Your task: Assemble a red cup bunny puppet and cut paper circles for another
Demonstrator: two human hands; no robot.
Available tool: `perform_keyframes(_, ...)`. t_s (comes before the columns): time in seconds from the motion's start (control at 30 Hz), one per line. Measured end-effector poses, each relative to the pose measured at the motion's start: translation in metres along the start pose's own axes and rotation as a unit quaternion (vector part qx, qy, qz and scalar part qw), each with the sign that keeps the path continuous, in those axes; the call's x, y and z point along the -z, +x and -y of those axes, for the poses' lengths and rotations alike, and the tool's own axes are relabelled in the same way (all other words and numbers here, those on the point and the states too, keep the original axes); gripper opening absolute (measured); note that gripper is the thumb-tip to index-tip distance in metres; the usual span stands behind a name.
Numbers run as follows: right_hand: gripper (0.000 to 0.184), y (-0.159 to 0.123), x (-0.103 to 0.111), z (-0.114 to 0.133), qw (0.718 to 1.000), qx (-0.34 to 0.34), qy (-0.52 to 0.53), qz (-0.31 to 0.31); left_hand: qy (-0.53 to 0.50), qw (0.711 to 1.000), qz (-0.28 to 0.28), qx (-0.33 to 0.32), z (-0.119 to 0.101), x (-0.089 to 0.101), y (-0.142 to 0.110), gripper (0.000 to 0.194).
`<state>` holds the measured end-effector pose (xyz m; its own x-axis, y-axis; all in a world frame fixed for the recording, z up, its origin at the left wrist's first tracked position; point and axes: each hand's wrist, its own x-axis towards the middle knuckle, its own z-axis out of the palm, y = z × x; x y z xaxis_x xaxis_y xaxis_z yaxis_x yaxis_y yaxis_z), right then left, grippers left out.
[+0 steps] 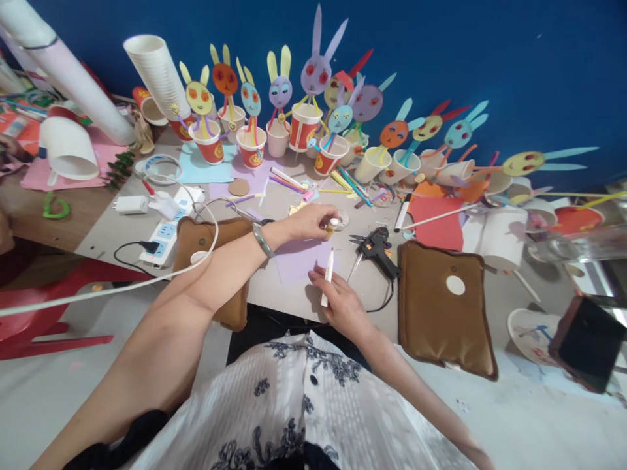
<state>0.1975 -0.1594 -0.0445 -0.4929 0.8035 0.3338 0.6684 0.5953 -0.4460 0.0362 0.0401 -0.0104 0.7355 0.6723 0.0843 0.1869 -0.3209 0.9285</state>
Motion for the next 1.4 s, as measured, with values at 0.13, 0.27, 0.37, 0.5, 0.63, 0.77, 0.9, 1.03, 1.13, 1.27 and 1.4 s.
perform_keyframes(0.13, 0.061, 0.001, 0.000, 0.000, 1.000, 0.005, -0.002, -0.004, -0.005, 1.000, -0.001, 0.003, -0.002, 0.000, 0.000, 0.027)
perform_keyframes(0.27, 0.063, 0.001, 0.000, 0.000, 1.000, 0.002, 0.000, 0.001, -0.013, 1.000, 0.008, 0.006, -0.003, 0.000, 0.000, 0.027)
perform_keyframes(0.37, 0.065, 0.000, 0.000, -0.001, 1.000, 0.000, 0.002, 0.005, -0.006, 1.000, 0.010, 0.010, -0.004, -0.001, 0.000, 0.026)
perform_keyframes(0.5, 0.065, -0.001, -0.001, -0.001, 1.000, 0.000, 0.001, 0.004, 0.007, 1.000, 0.014, 0.006, -0.005, -0.001, 0.000, 0.025)
perform_keyframes(0.63, 0.064, 0.000, 0.001, 0.000, 1.000, -0.003, 0.009, 0.005, 0.027, 0.999, 0.015, -0.008, -0.008, 0.000, -0.001, 0.022)
perform_keyframes(0.77, 0.060, 0.002, 0.004, 0.001, 1.000, -0.001, 0.019, 0.015, 0.045, 0.999, 0.020, -0.003, -0.007, 0.000, -0.001, 0.022)
perform_keyframes(0.9, 0.048, 0.002, 0.006, 0.002, 1.000, 0.008, 0.011, 0.003, 0.052, 0.998, 0.023, -0.004, -0.005, 0.000, 0.001, 0.023)
perform_keyframes(1.03, 0.040, -0.001, 0.006, 0.002, 1.000, 0.004, 0.008, -0.022, 0.062, 0.998, 0.019, -0.013, -0.003, 0.000, 0.001, 0.021)
perform_keyframes(1.13, 0.039, -0.003, 0.007, -0.003, 0.999, -0.013, -0.008, -0.048, 0.073, 0.997, 0.017, -0.004, -0.004, -0.001, 0.001, 0.021)
perform_keyframes(1.27, 0.047, -0.004, 0.011, -0.014, 0.996, -0.044, -0.039, -0.063, 0.068, 0.998, 0.016, 0.011, -0.005, -0.001, 0.001, 0.022)
perform_keyframes(1.4, 0.065, -0.005, 0.015, -0.021, 0.996, -0.061, -0.046, -0.038, 0.069, 0.998, 0.011, 0.011, -0.005, 0.000, 0.001, 0.021)
